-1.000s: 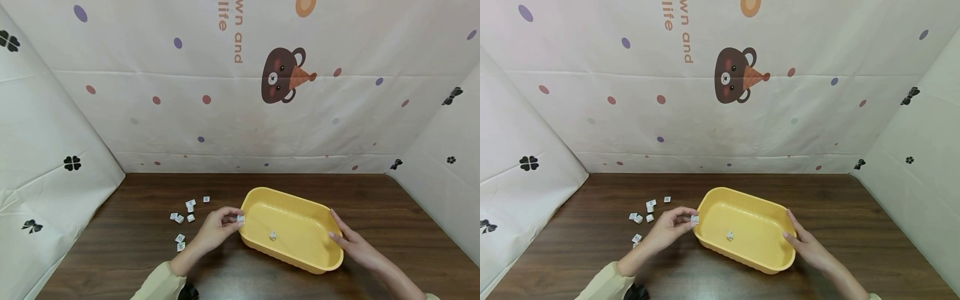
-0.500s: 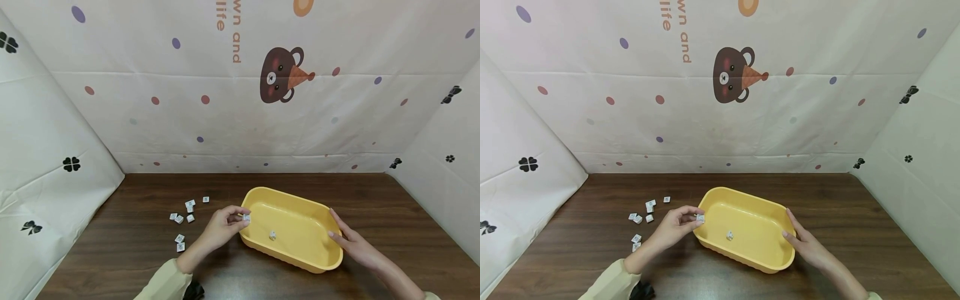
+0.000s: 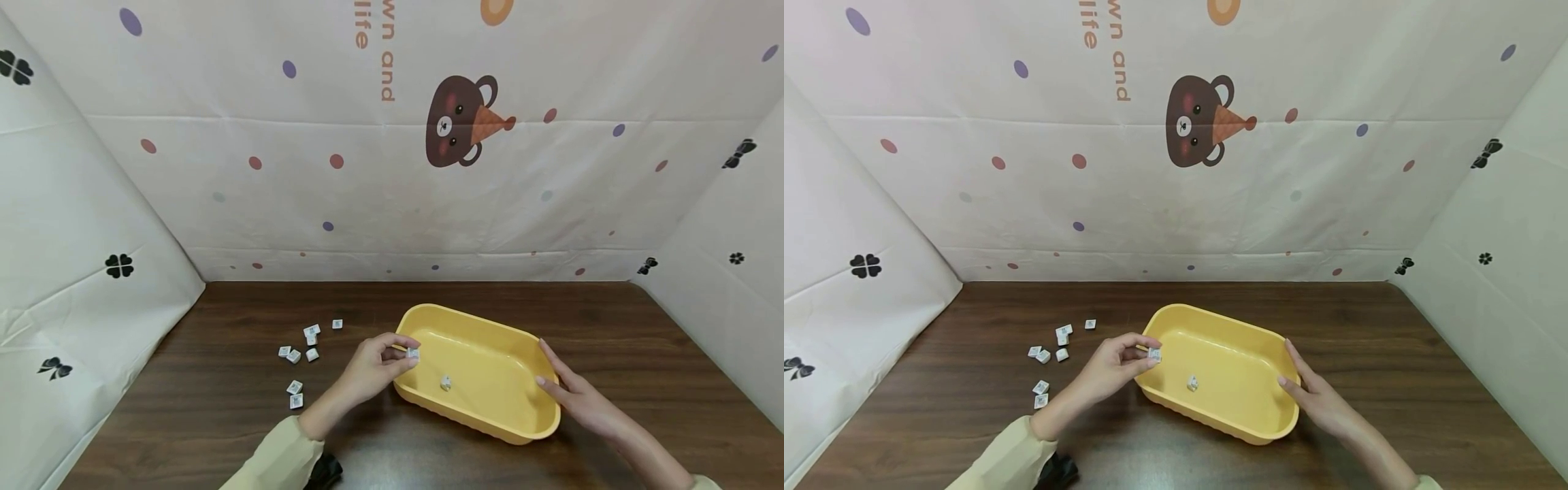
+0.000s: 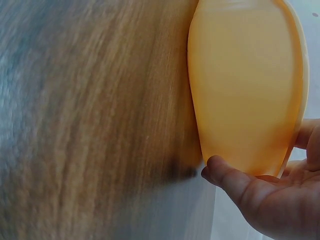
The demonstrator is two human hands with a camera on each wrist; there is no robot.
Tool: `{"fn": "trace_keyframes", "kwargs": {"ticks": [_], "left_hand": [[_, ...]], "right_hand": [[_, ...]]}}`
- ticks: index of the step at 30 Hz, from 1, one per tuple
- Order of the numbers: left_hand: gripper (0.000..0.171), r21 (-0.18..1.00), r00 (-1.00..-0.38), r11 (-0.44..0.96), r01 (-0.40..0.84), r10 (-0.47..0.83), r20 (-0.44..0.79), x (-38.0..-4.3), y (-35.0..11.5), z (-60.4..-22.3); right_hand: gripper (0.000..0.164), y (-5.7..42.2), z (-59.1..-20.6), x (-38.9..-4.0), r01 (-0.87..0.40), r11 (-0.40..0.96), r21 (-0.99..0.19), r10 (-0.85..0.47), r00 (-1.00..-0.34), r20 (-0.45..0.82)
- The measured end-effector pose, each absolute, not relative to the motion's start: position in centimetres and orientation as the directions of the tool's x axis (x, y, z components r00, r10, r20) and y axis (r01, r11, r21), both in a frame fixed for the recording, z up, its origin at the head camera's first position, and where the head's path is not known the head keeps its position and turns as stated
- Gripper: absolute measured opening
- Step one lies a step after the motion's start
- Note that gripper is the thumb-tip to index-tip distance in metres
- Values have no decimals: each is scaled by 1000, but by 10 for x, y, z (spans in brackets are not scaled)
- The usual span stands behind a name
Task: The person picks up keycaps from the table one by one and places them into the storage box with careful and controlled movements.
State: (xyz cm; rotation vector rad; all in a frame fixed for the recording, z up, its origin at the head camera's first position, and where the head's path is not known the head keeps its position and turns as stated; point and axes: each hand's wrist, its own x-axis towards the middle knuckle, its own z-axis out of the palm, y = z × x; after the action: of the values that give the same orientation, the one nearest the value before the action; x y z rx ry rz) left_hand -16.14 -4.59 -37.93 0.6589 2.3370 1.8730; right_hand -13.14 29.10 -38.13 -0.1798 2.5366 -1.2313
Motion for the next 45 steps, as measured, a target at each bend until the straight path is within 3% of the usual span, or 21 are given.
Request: {"fn": "trace_keyframes", "kwargs": {"ticks": [17, 45], "left_hand": [[20, 941, -887, 177, 288, 420, 192, -163, -27, -380], [21, 933, -871, 196, 302, 455, 186, -169, 0, -382]], "right_hand": [[70, 291, -382, -132, 27, 581, -814, -255, -943, -214], [71, 291, -383, -133, 17, 625, -781, -247, -944, -217]]}}
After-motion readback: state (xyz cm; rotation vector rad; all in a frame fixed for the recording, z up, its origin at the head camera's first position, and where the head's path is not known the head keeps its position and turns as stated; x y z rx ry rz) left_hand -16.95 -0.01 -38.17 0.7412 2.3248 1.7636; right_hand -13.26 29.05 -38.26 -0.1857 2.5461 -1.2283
